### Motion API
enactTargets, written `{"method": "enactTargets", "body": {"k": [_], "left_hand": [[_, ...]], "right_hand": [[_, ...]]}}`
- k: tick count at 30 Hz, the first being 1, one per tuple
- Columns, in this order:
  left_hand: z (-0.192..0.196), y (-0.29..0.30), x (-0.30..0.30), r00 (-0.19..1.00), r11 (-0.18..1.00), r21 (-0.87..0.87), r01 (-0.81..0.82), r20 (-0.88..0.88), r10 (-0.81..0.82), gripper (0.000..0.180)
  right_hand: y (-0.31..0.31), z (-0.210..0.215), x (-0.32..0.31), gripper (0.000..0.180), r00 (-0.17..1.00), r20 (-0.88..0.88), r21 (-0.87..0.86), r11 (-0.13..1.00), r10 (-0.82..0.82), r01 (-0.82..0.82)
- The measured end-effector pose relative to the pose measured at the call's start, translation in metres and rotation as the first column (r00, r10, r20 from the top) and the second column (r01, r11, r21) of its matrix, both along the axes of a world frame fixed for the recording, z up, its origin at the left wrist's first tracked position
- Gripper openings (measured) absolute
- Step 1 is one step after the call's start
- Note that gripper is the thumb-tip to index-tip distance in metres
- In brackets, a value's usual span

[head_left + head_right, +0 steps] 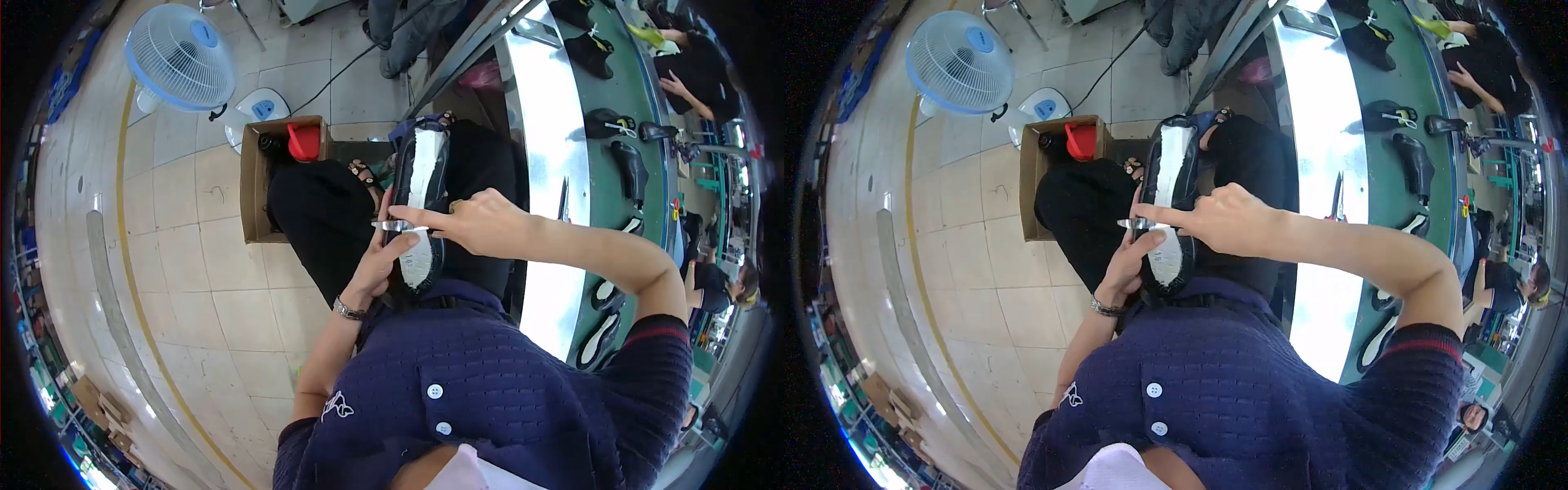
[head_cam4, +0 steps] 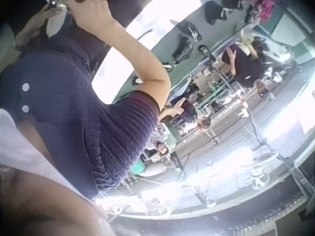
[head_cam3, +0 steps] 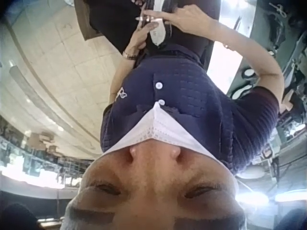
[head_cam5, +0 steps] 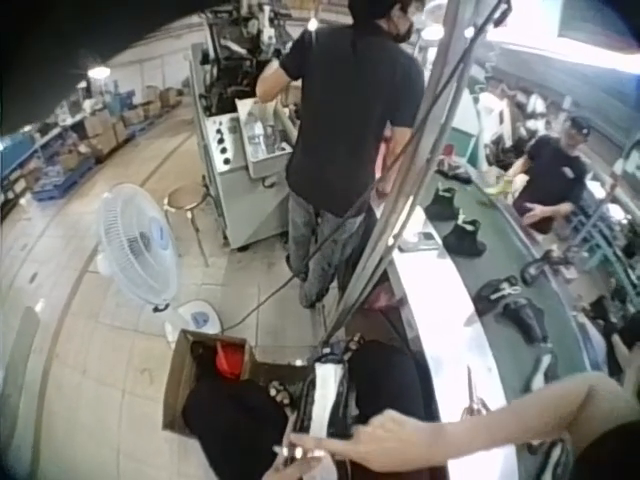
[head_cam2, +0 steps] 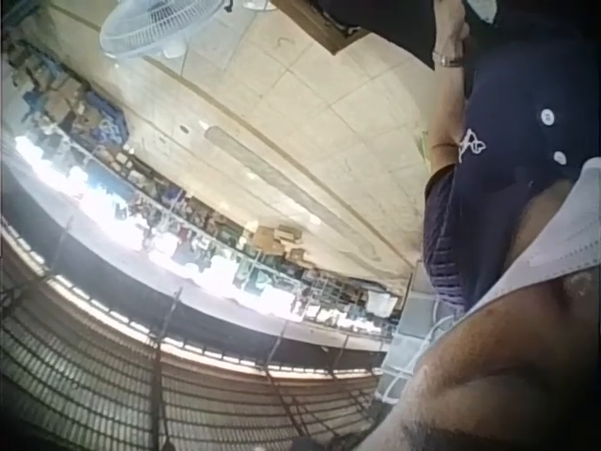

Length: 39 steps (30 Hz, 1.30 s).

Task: Trimming, hammering, and inspecting a shoe during the manufacturing process.

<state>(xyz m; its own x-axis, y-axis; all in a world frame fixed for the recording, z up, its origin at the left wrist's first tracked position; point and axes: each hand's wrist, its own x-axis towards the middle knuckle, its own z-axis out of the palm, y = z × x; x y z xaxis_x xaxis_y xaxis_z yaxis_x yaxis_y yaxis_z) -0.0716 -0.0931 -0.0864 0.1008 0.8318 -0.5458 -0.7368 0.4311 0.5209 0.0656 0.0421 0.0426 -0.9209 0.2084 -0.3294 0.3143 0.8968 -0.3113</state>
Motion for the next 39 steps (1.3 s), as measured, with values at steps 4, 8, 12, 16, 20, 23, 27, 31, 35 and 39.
{"method": "enactTargets", "body": {"k": [4, 8, 12, 16, 20, 23, 27, 31, 35, 39], "left_hand": [[-0.004, 0.007, -0.014, 0.977, 0.959, -0.188, 0.215, 0.033, -0.212, 0.057], [-0.024, -0.011, -0.019, 0.969, 0.972, 0.013, 0.233, 0.076, -0.233, 0.075], [-0.040, -0.039, -0.025, 0.926, 0.994, -0.105, 0.024, 0.376, 0.018, 0.070], [-0.014, -0.034, -0.008, 1.000, 0.999, 0.040, 0.020, 0.023, -0.021, 0.076], [-0.017, -0.033, -0.001, 0.994, 0.991, 0.131, 0.017, -0.106, -0.003, 0.079], [-0.012, -0.038, -0.005, 0.994, 0.995, 0.094, 0.016, -0.106, -0.006, 0.073], [-0.025, -0.042, -0.014, 0.982, 0.996, -0.004, 0.086, -0.167, -0.085, 0.072], [-0.033, -0.044, -0.020, 0.988, 0.999, 0.002, 0.051, -0.146, -0.050, 0.073], [-0.015, -0.035, -0.024, 0.979, 0.994, 0.013, 0.111, -0.172, -0.107, 0.071], [0.008, -0.019, -0.017, 0.936, 0.977, 0.062, 0.206, -0.305, -0.178, 0.080]], "right_hand": [[-0.009, 0.023, -0.003, 0.079, 1.000, 0.011, 0.014, 1.000, -0.003, 0.003], [-0.015, 0.004, 0.011, 0.079, 0.999, -0.016, -0.003, 0.999, -0.049, 0.049], [-0.018, 0.003, 0.004, 0.078, 0.998, -0.070, 0.053, 0.999, 0.007, -0.004], [-0.026, -0.006, 0.015, 0.077, 0.979, -0.145, 0.025, 0.989, -0.140, 0.145], [-0.021, -0.001, 0.016, 0.074, 0.988, 0.011, -0.069, 0.986, -0.153, 0.153], [-0.033, 0.013, 0.006, 0.078, 0.985, -0.150, -0.063, 0.995, -0.080, 0.072], [-0.037, -0.007, 0.011, 0.080, 0.980, -0.174, -0.089, 0.993, -0.097, 0.083], [-0.026, -0.008, 0.013, 0.078, 0.994, -0.067, -0.049, 0.995, -0.090, 0.086], [-0.013, 0.004, 0.011, 0.073, 0.941, -0.128, -0.191, 0.939, -0.314, 0.287], [-0.002, -0.032, 0.030, 0.068, 0.900, -0.087, -0.221, 0.889, -0.428, 0.401]]}}
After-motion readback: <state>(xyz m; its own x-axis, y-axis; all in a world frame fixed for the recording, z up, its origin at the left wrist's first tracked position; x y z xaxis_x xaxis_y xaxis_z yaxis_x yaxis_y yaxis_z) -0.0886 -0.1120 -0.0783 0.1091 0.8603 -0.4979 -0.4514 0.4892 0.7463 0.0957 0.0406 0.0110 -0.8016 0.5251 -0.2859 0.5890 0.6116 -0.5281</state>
